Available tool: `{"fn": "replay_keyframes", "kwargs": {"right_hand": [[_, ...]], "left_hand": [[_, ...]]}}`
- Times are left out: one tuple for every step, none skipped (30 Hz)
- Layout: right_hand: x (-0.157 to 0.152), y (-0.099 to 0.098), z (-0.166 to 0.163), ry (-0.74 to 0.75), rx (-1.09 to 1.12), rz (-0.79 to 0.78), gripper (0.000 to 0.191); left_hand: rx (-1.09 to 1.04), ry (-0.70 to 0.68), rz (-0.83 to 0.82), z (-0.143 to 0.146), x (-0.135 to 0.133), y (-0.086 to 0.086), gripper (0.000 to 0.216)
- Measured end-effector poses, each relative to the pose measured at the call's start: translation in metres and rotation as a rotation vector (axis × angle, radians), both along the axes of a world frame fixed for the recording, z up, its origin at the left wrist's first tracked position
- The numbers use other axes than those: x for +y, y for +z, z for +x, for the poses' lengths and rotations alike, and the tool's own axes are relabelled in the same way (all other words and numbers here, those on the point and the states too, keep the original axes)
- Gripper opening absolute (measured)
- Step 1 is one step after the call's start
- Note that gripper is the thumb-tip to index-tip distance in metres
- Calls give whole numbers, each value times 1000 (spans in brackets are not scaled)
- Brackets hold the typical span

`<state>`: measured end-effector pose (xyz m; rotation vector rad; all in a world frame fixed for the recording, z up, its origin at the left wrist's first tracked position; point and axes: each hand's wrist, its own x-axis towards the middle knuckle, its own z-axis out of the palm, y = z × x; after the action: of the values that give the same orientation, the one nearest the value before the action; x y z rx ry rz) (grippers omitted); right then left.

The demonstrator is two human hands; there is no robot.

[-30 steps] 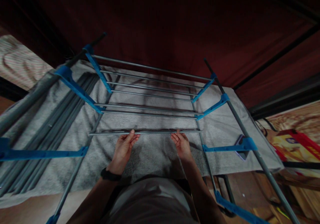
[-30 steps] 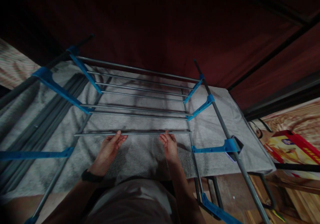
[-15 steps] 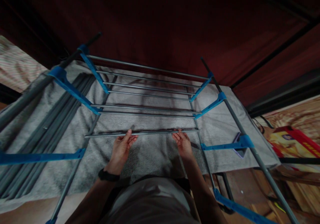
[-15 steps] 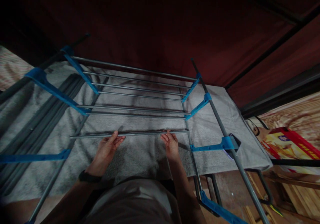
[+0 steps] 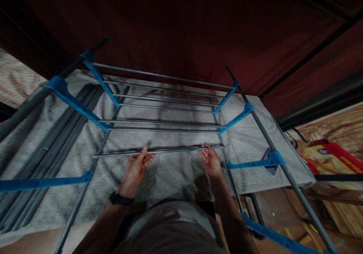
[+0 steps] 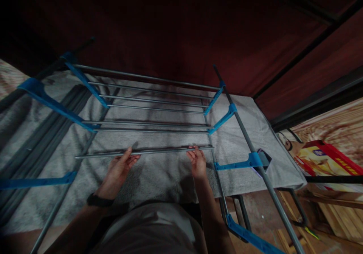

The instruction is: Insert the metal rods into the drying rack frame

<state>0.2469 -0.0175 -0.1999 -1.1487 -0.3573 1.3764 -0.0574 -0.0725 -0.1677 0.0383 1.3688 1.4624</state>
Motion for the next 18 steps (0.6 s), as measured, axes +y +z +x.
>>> {"fn": "replay_keyframes", "kwargs": {"right_hand": [[0, 0, 1, 1, 0, -2, 21], [0, 0, 1, 1, 1, -4, 21], [0, 0, 2, 1, 5, -5, 21], [-1, 0, 2, 3, 11, -4, 21], [-1, -1, 2, 6, 16, -2, 21], [-1, -1, 2, 7, 20, -1, 21], [-1, -1, 2, 8, 22, -2, 21], [-1, -1, 2, 11, 23, -4, 21], [-1, -1, 2, 12, 22, -5, 22], [-1, -1, 2, 11, 20, -5, 22], [-1, -1, 2, 8, 19, -3, 23], [-1, -1, 2, 6, 17, 0, 23], [-1, 0, 1, 5, 15, 4, 23], [-2, 0, 1, 5, 13, 7, 22], [-2, 1, 1, 5, 11, 8, 21], [-3, 1, 1, 8, 9, 8, 21], [-3, 1, 1, 13, 7, 8, 20], [-3, 1, 1, 16, 4, 8, 19]], "left_hand": [[0, 0, 0, 0, 0, 0, 29], [-1, -1, 1, 0, 0, 0, 28], [-4, -1, 1, 0, 0, 0, 26], [-8, 0, 3, 0, 0, 0, 25], [-12, 0, 7, -1, -1, 1, 24], [-16, 1, 13, -1, -1, 1, 23], [-19, 1, 20, -1, -2, 1, 22], [-23, 3, 28, -1, -2, 1, 21], [-27, 6, 33, -1, -3, 0, 21], [-31, 9, 37, -1, -3, 0, 21], [-35, 12, 41, -1, -3, 0, 22], [-38, 15, 46, -1, -3, 0, 22], [-40, 18, 53, -1, -3, 0, 23], [-41, 18, 64, -1, -3, -1, 23], [-42, 16, 73, -1, -3, -1, 23], [-44, 15, 80, -1, -3, -2, 23], [-47, 16, 84, -1, -3, -2, 23], [-51, 21, 87, -1, -3, -2, 24]]}}
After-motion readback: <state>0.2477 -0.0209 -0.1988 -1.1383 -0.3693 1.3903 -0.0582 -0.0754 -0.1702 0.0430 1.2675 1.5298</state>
